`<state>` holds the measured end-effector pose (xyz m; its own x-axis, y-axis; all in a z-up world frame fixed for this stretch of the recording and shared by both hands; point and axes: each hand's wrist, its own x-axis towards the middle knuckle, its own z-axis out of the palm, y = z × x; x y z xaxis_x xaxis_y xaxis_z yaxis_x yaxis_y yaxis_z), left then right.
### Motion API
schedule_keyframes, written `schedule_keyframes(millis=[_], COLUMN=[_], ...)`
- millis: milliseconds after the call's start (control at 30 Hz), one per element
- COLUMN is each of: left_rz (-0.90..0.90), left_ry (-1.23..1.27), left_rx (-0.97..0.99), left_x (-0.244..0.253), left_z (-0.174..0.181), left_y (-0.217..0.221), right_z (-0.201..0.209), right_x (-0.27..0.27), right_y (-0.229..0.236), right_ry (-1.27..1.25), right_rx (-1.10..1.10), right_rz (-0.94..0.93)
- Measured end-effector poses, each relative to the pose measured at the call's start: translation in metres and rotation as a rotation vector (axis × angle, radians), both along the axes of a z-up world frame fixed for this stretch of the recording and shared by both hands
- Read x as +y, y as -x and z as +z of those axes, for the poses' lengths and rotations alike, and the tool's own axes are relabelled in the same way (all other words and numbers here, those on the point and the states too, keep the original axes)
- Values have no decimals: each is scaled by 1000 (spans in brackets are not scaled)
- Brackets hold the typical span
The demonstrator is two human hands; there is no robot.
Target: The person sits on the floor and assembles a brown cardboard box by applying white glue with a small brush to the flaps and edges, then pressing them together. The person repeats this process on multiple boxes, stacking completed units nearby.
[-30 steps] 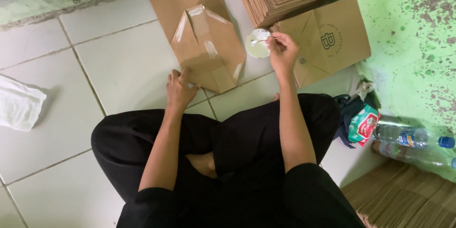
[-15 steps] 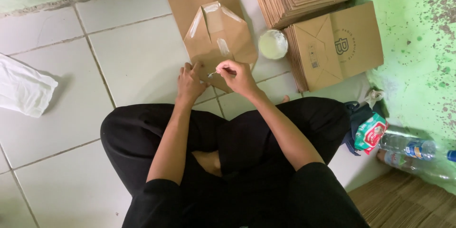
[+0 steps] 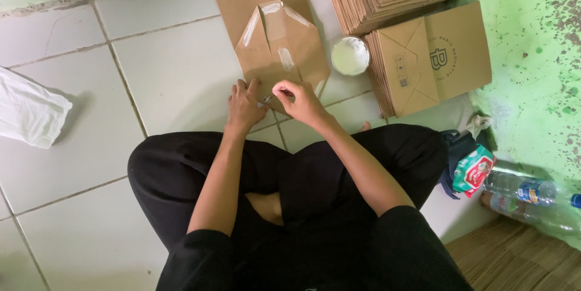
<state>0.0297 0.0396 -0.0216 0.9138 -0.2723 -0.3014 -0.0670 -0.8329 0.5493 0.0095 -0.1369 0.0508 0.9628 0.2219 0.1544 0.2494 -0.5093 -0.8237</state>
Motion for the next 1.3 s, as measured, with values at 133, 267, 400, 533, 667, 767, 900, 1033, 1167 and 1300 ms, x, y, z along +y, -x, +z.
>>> schedule_keyframes(millis=[133,267,400,533,667,767,900,1033,1167,1300], left_rz=[-18,-45,-51,-39,-33,-22,-23,-20,-13,-11], left_ry=[-38,-54,-57,-47,-19,-5,13,23,21,31], left_rx=[9,31,48,68,74,86,98,95,91,94], left_x=[1,2,2,2,2,4,4,3,3,4], left_z=[-2,2,9,10,11,12,11,14,10,19], left_y=[-1,-2,-2,0,-2,-2,-3,-2,-2,-1], right_z=[3,16,20,18,11,18,21,34,29,20], right_x=[-12,-20,-13,7,13,5,-21,-23,-5,14], right_y=[8,11,6,1,-6,0,11,9,0,-9], right_ry=[57,96,8,-48,11,83,181,106,-31,28], right_rx=[18,26,-8,6,-31,0,101,147,107,21], right_rz=[26,35,-23,-23,6,35,64,12,-7,48])
